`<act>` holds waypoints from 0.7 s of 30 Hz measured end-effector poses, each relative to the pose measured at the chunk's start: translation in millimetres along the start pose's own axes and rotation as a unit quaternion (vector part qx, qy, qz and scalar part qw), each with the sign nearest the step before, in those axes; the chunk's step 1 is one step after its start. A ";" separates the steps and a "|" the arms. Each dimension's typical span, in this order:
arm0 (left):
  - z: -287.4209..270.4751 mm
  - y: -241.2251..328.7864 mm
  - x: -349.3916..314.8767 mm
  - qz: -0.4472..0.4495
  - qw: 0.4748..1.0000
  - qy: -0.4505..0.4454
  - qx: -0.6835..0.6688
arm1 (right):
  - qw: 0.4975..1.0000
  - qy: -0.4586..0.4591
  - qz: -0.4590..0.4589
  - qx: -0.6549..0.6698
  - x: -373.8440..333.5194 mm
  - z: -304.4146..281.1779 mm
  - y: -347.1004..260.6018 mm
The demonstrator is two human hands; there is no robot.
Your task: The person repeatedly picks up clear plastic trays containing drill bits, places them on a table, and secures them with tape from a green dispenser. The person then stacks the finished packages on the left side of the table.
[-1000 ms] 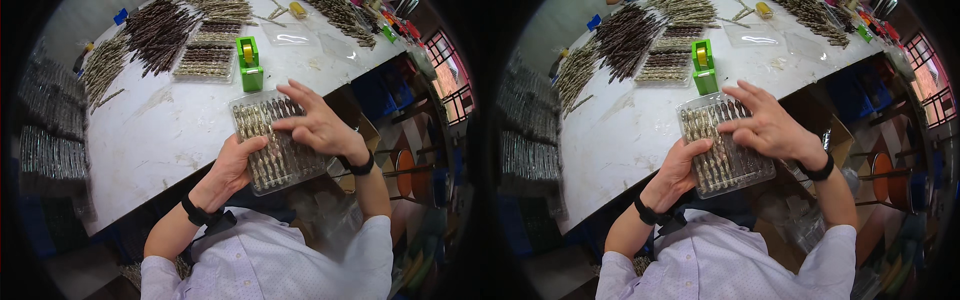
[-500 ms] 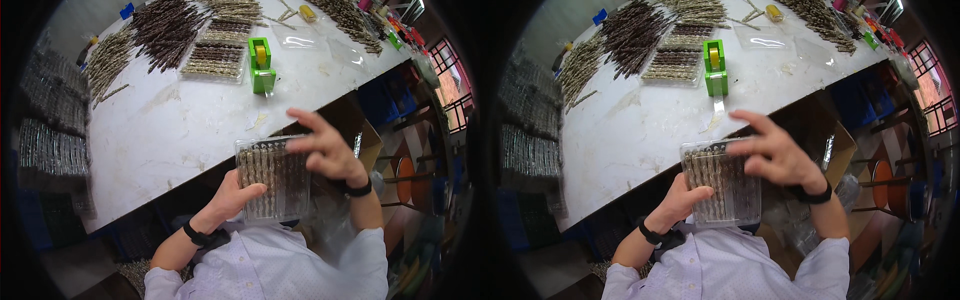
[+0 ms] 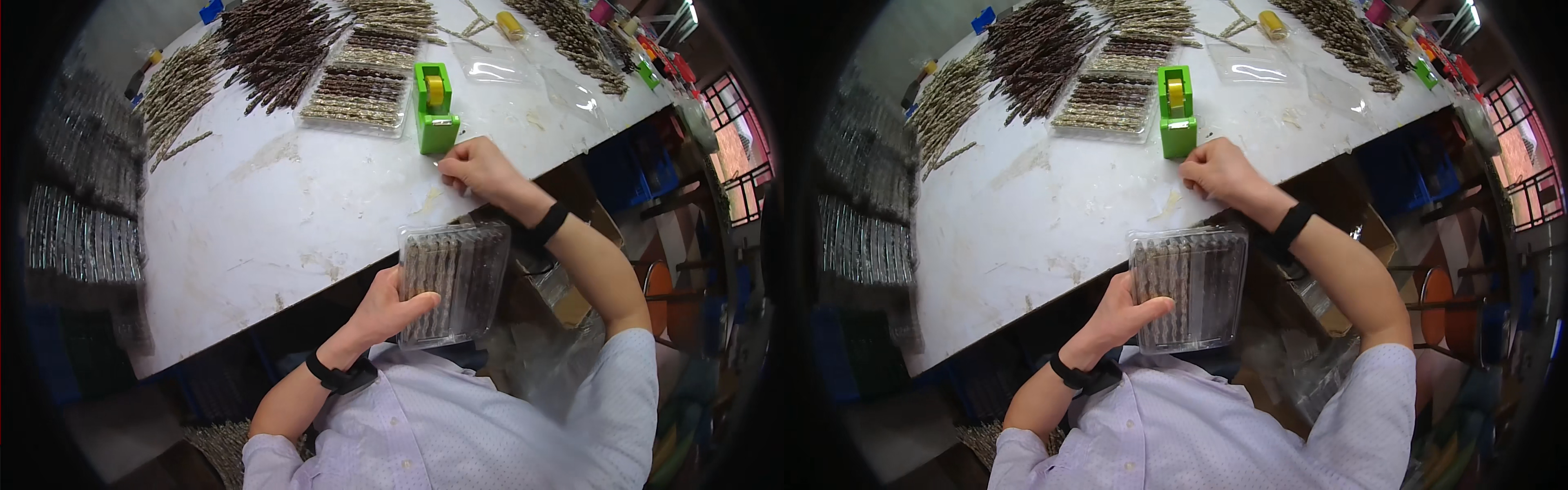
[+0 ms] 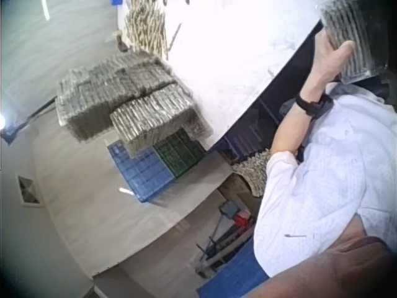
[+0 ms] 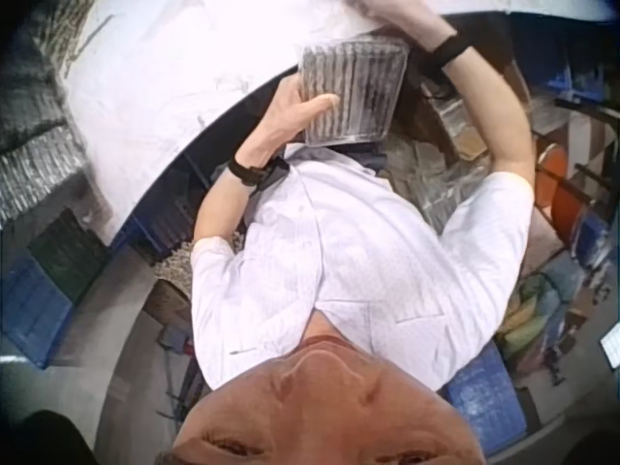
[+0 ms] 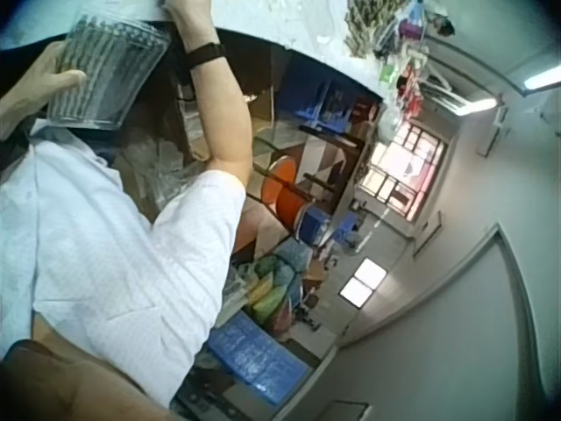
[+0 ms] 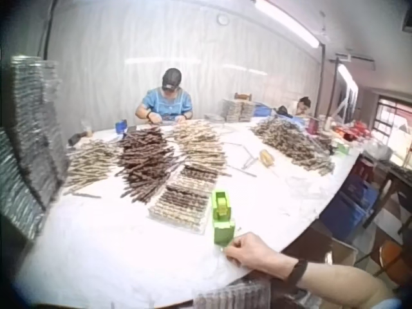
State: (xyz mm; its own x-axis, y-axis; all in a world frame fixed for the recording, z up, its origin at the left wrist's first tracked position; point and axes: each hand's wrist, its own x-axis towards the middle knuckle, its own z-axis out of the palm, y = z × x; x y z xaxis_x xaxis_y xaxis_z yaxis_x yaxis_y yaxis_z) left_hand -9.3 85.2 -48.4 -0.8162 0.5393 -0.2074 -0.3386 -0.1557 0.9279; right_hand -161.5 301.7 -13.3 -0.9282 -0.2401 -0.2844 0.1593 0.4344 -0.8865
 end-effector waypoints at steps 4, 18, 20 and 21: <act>-1.6 -4.7 -4.8 0.030 0.993 0.015 0.109 | 0.998 -0.038 0.023 0.042 -11.6 8.3 -5.1; 13.2 38.8 -45.5 0.400 0.832 -0.061 0.380 | 0.928 -0.367 -0.002 -0.062 -107.4 29.5 -20.0; 15.1 41.1 -49.5 0.422 0.811 -0.060 0.401 | 0.924 -0.364 -0.019 -0.120 -111.0 30.9 -26.7; 16.8 42.1 -50.5 0.434 0.800 -0.060 0.410 | 0.921 -0.359 -0.028 -0.149 -113.8 31.4 -32.5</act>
State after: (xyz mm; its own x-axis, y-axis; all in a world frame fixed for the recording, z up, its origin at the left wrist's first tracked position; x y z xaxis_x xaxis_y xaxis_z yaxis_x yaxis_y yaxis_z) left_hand 25.5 65.2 6.3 -0.5089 0.6060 0.6113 0.7926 0.0529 0.6074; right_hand -50.5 287.6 36.4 -0.4532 -0.7348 -0.5046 -0.0797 0.5972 -0.7981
